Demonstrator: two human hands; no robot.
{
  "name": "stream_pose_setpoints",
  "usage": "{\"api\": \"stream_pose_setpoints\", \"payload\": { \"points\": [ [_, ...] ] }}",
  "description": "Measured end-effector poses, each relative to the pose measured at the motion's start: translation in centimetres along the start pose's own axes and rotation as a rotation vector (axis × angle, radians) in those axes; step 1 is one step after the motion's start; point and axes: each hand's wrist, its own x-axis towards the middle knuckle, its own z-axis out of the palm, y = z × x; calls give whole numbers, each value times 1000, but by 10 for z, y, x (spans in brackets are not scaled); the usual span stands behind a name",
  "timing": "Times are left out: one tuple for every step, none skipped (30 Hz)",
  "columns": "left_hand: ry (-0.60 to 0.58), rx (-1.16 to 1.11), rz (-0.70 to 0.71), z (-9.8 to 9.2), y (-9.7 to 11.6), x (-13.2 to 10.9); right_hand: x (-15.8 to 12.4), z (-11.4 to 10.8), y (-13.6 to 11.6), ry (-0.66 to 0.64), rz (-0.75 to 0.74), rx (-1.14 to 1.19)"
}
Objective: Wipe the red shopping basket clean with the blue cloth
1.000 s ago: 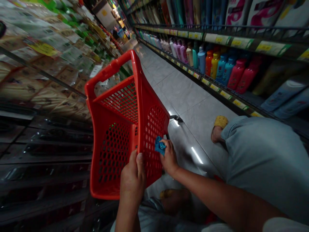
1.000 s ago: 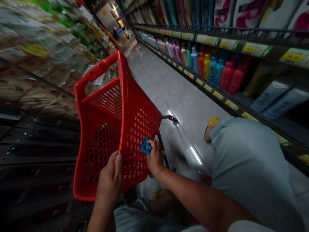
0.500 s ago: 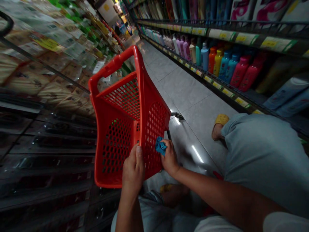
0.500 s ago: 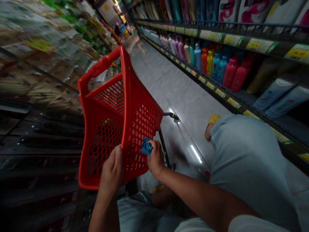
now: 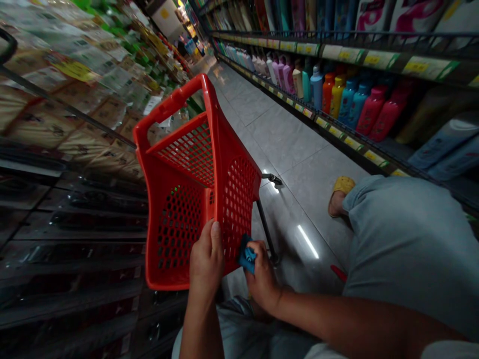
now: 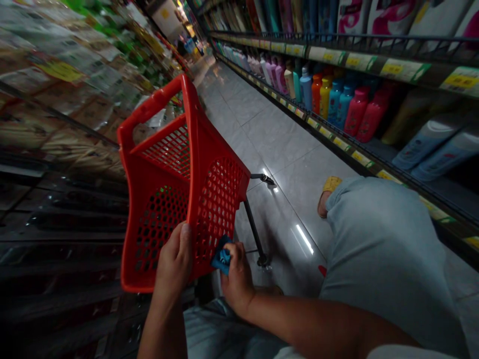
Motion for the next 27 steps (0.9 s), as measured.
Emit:
{"api": "stream_pose_setpoints", "payload": {
  "points": [
    [0,8,-4,0,1,1,-4,0,-6,-28,-17,20],
    [2,16,-8,0,1,1,-6,0,-11,-58,-43,42],
    [2,22,-13,0,1,2,-5,-1,-14,-85,-73,61],
    [2,28,-18,1,1,2,-1,-2,-14,-105,-101,73],
    [1,34,-25,1,1,3,6,-2,-11,-114,-123,75],
    [-2,41,-31,1,1,3,14,-2,-4,-106,-130,66],
    [-5,47,-37,2,1,4,21,-2,4,-78,-113,47],
    [-10,54,-42,2,1,4,28,-1,13,-34,-76,22],
    [-15,59,-45,3,0,5,34,0,20,14,-29,-2],
    [-20,62,-46,3,0,5,37,1,24,51,15,-19],
    [-25,64,-45,4,-1,6,40,1,25,68,41,-27],
    [-30,64,-42,4,-1,6,42,0,22,62,43,-21],
    [-36,62,-37,4,-1,7,44,-1,16,42,21,-3],
    [-43,58,-31,3,-2,7,47,-2,9,19,-18,23],
    [-51,53,-24,3,-2,6,54,-3,1,3,-64,49],
    [-59,48,-16,1,-3,6,63,-3,-5,-6,-111,70],
    [-71,41,-8,0,-4,4,76,-3,-10,-6,-154,84],
    [-84,32,1,-2,-6,2,92,-1,-10,3,-187,90],
    [-97,22,8,-5,-9,0,110,2,-8,17,-205,88],
    [-109,13,16,-7,-12,-2,130,5,-2,38,-203,80],
    [-114,6,23,-10,-16,-5,150,9,7,68,-179,70],
    [-119,-2,31,-14,-21,-8,169,12,18,113,-129,61],
    [-118,-7,41,-17,-27,-10,184,14,30,167,-62,54],
    [-116,-9,54,-21,-32,-13,197,15,41,225,10,50],
    [-116,-13,67,-24,-38,-15,205,15,51,279,74,49],
    [-118,-17,78,-27,-44,-17,209,14,60,324,121,49],
    [-120,-20,83,-30,-50,-19,210,13,65,349,143,49]
  ]
}}
